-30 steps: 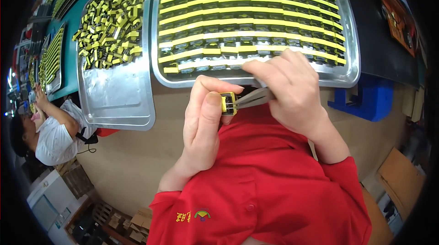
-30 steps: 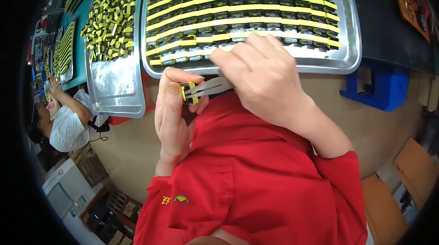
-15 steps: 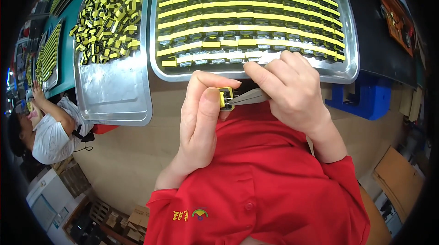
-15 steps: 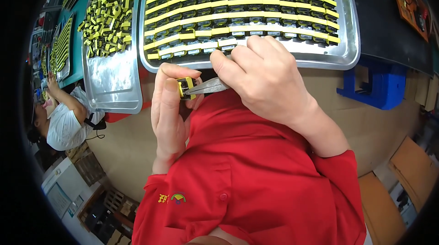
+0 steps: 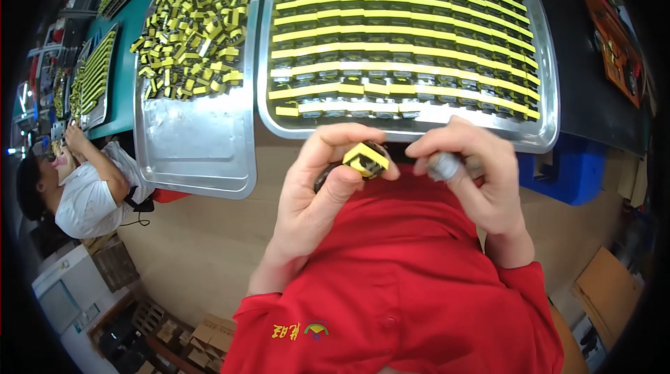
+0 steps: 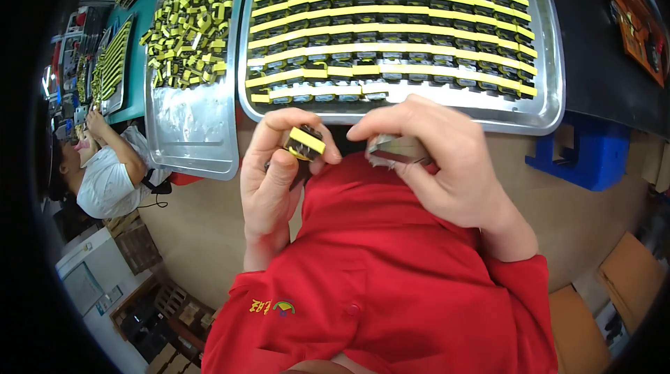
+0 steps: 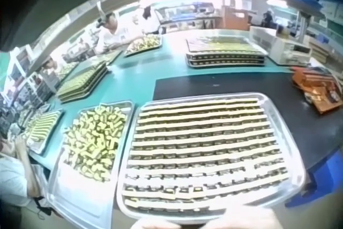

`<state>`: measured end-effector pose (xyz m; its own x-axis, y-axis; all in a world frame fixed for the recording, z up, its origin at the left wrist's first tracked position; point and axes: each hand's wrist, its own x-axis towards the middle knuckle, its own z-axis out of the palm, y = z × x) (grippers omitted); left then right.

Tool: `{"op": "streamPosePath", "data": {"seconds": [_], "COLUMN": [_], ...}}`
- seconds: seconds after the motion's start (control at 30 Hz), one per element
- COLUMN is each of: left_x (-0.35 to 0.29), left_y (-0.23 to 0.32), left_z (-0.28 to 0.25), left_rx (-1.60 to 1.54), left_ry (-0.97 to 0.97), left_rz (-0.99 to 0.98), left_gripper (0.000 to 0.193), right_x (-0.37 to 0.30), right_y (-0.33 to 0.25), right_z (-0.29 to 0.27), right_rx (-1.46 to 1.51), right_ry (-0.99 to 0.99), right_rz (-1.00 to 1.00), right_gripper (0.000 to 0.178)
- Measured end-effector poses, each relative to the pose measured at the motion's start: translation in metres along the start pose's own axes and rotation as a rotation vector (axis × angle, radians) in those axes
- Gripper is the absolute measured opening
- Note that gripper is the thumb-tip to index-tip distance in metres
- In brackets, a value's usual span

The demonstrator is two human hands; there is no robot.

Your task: The person assembles small electronic components by hand, placing them into a slotted metal tray at a factory workstation.

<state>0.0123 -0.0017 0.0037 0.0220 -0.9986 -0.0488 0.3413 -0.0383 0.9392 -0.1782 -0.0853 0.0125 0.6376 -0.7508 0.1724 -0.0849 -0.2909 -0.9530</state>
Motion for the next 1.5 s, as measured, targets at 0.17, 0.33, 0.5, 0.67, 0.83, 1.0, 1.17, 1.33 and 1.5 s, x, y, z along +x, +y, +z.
{"op": "streamPosePath", "data": {"seconds": [0.17, 0.33, 0.5, 0.67, 0.83, 1.0, 1.17, 1.33, 1.5], "left_x": [0.004, 0.002, 0.004, 0.011, 0.016, 0.021, 0.023, 0.021, 0.02], "left_y": [-0.005, -0.011, -0.011, -0.012, -0.006, -0.004, -0.004, -0.007, -0.006], "left_z": [-0.003, 0.003, 0.004, -0.003, -0.003, 0.007, 0.01, 0.011, 0.014], "left_rx": [-0.225, -0.474, -0.527, -0.63, -0.793, -0.778, -0.685, -0.531, -0.414], "left_ry": [-0.062, -0.079, -0.025, -0.031, 0.076, 0.097, 0.057, 0.043, 0.061], "left_rz": [-0.079, -0.124, -0.296, -0.148, -0.087, -0.07, -0.058, -0.048, -0.039], "left_gripper": [0.035, 0.057, 0.074, 0.071, 0.074, 0.072, 0.077, 0.083, 0.087], "right_x": [0.003, 0.006, 0.01, 0.011, 0.01, 0.01, 0.012, 0.01, 0.01], "right_y": [0.005, -0.001, 0.011, -0.001, 0.003, 0.017, 0.012, 0.011, 0.012], "right_z": [0.012, 0.016, 0.023, 0.033, 0.016, 0.025, 0.027, 0.027, 0.035], "right_rx": [0.034, 0.187, 0.238, 0.851, 0.111, -0.019, -0.099, -0.122, -0.319], "right_ry": [-0.007, -0.082, -0.097, 0.162, -0.053, -0.038, -0.025, -0.006, 0.09], "right_rz": [-0.017, 0.053, 0.043, 0.024, -0.032, -0.099, -0.141, -0.17, -0.311], "right_gripper": [0.027, 0.043, 0.039, 0.04, 0.038, 0.038, 0.035, 0.034, 0.036]}}
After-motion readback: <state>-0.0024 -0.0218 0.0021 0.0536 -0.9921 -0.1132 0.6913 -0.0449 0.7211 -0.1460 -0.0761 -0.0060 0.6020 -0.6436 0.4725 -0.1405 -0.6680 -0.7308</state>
